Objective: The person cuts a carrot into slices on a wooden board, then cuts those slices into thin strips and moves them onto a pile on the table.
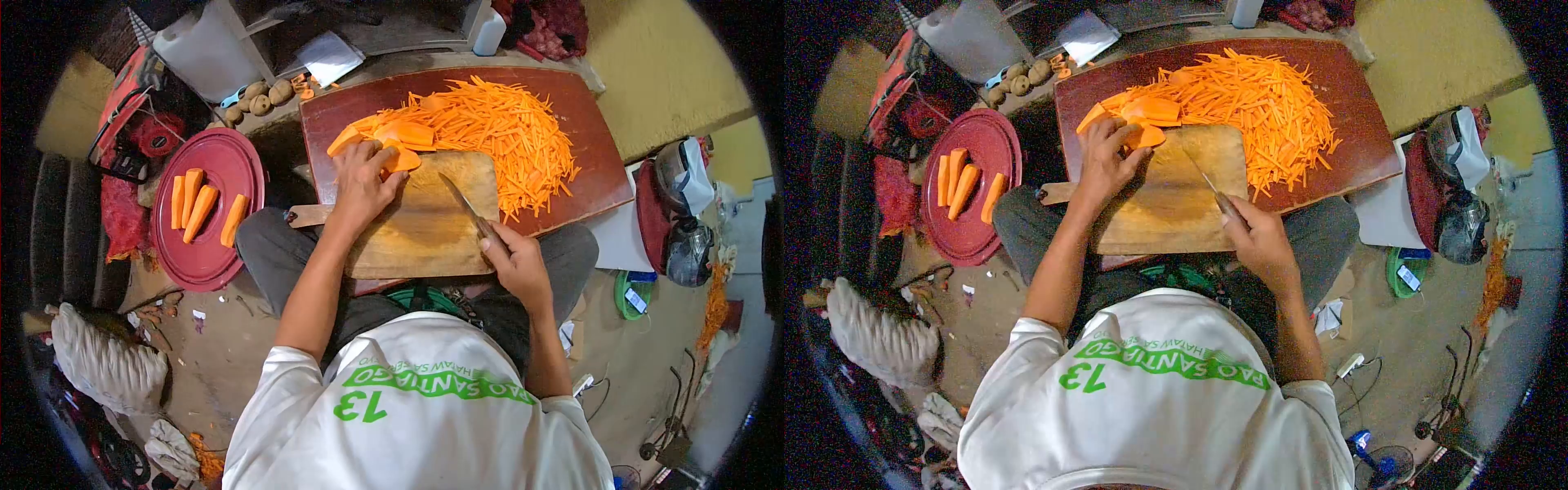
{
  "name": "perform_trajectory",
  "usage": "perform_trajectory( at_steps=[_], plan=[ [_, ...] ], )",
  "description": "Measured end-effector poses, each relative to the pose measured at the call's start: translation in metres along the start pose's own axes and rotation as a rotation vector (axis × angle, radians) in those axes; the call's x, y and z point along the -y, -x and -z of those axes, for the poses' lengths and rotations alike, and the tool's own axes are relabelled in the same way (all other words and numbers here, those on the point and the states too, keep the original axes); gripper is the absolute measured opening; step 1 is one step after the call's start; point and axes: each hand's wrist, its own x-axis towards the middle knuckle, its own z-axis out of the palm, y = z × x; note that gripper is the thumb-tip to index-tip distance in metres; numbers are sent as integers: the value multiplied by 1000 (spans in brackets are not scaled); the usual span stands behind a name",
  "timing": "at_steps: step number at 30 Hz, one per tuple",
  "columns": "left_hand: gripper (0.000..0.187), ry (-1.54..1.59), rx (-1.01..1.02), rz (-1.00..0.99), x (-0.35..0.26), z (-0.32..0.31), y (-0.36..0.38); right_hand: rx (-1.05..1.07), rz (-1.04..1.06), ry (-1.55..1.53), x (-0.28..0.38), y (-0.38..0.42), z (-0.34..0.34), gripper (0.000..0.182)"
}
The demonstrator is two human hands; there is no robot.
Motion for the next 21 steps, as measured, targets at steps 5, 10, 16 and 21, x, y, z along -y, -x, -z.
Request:
perform_trajectory(
  at_steps=[5,10,16,21],
  plan=[
    [37,31,10,41,1,3,7,-63,10,-51,0,9,0,37],
    [30,-117,15,-77,-10,10,6,-27,103,-34,-13,-5,-9,35],
    [32,-233,-53,-185,-38,30,12,18,-51,9,-8,-2,-3,34],
    [38,-149,104,-168,-82,36,50,67,-13,-14,-2,9,-12,34]
  ],
)
